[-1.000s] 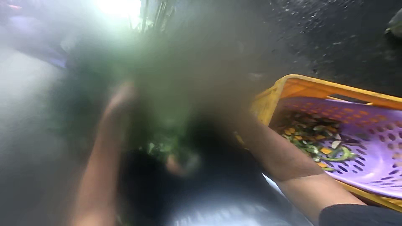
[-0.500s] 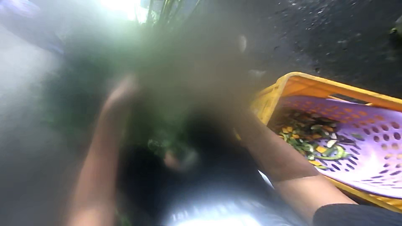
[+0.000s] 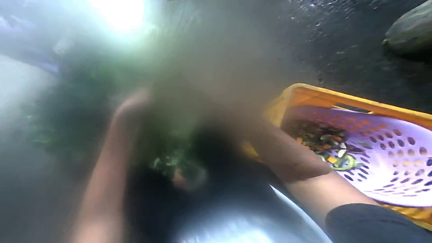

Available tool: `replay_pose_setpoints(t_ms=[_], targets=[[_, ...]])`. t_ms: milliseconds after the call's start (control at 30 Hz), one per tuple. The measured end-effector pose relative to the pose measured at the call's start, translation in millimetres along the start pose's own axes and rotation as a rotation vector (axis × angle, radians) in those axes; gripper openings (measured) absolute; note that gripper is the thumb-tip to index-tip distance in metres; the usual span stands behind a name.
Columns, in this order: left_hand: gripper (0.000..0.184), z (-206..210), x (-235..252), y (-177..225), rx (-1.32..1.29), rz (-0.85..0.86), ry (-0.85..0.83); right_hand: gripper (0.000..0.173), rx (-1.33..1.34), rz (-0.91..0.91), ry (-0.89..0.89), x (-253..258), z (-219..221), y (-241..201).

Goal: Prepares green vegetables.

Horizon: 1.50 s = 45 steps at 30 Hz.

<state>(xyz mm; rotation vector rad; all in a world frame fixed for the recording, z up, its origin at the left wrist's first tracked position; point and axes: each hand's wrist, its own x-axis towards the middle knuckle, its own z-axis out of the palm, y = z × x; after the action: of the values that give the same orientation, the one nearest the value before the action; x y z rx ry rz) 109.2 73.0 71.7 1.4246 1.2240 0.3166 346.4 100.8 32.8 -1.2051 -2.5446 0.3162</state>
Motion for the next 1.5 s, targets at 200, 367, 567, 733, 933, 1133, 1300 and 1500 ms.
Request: replay_pose_setpoints(t_ms=[200,367,567,733,933,1133,1300,1500], targets=[[0.030,1.0,-13.5,-30.7,-0.246,-0.014,-0.030,0.027,0.856,-0.011,-0.009,-29.6,-17.1,85.9],[0.030,17.8,-2.9,-48.1,-0.318,-0.050,-0.107,0.042,1.529,0.079,0.000,-41.9,20.0,37.2],[0.009,33.9,-10.5,-44.6,-0.387,-0.042,-0.222,0.029,1.546,0.115,-0.282,-23.2,41.9,-3.3],[0.014,36.7,-17.9,-46.8,-0.442,0.033,-0.225,0.025,1.557,0.162,-0.325,-22.0,37.8,-7.9],[0.029,33.2,-13.6,-66.8,-0.394,0.115,-0.071,0.022,1.660,0.302,-0.090,-29.3,39.9,-20.6],[0.022,46.5,-22.8,-56.3,-0.290,0.061,0.013,0.031,1.557,0.174,0.018,-35.6,14.2,-24.0],[0.019,49.4,-24.2,-65.3,-0.166,0.064,0.015,0.030,1.311,0.248,0.178,-31.9,18.9,-19.1],[0.019,48.1,-25.1,-71.8,-0.053,0.054,-0.044,0.067,1.509,0.067,0.060,-36.9,17.5,-4.9]])
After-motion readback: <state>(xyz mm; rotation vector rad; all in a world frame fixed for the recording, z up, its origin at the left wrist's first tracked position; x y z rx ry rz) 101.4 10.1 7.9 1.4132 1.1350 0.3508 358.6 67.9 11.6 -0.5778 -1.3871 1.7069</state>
